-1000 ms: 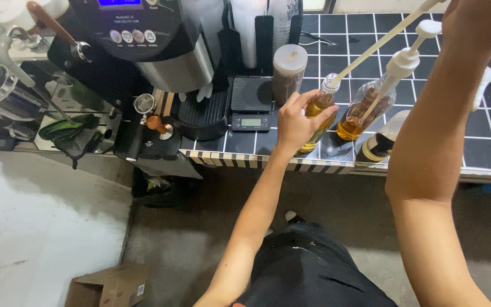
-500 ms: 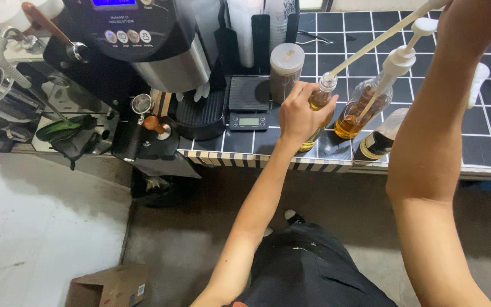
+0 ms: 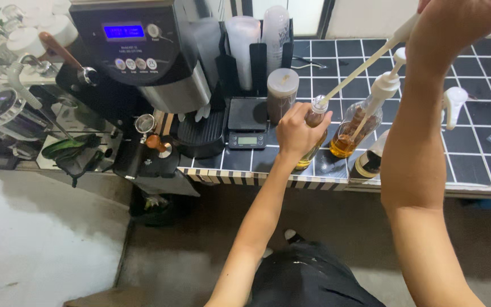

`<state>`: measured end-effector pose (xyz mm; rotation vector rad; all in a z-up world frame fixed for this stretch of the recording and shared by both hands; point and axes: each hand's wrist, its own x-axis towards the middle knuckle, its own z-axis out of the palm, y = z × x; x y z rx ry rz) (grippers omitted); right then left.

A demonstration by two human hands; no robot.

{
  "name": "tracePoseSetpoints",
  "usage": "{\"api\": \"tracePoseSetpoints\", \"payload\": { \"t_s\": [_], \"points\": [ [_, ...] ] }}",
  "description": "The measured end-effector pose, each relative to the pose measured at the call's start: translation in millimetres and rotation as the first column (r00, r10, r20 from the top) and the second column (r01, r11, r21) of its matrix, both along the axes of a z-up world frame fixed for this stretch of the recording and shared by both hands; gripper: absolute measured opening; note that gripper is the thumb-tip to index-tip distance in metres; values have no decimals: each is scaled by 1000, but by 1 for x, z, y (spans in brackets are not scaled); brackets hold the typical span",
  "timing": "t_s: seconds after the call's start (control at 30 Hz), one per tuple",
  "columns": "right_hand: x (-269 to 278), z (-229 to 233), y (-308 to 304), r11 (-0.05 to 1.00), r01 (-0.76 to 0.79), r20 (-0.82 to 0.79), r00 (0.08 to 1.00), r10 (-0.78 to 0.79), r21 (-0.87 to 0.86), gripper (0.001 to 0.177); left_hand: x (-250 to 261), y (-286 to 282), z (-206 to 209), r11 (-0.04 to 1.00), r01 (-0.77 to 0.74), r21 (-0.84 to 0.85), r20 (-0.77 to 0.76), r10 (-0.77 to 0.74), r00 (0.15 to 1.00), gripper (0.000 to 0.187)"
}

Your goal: The person prepares multiple drink bottles by opening their caps and inserting pump dispensers.

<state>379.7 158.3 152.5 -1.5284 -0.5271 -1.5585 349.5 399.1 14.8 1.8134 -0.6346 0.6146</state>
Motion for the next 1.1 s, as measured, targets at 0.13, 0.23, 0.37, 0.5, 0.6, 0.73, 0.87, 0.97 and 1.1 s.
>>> {"api": "tracePoseSetpoints", "payload": {
  "t_s": [0.13,0.23,0.37,0.5,0.6,0.73,0.87,0.97,1.1],
  "points": [
    [3,5,-2,1000,21,46,999,-20,-18,31,-3,-4,9,999,-27,-41,13,27,1000,29],
    [3,12,0,999,17,62,998,-15,-32,33,-2,-7,14,996,6,-94,29,-3,1000,26],
    [5,23,9,994,11,51,999,-5,-107,41,1,-9,16,997,21,-71,-4,-21,1000,26],
    [16,34,13,979,-14,124,991,40,-201,50,3,-11,13,997,22,-79,24,-20,1000,25],
    [24,35,22,979,8,145,989,22,-203,55,5,-12,11,997,35,-73,-1,-35,999,25],
    [22,34,38,987,-96,54,993,103,-130,50,7,-10,8,996,55,-75,28,-53,998,25],
    [19,37,50,978,-70,23,997,76,-199,47,7,-10,9,994,72,-79,13,-71,997,24],
    [17,39,55,985,-92,-2,996,93,-143,47,4,-10,11,993,60,-100,17,-58,998,25],
    [13,46,61,979,-171,-27,985,169,-111,61,4,-11,15,990,58,-128,35,-54,998,23]
  ]
}}
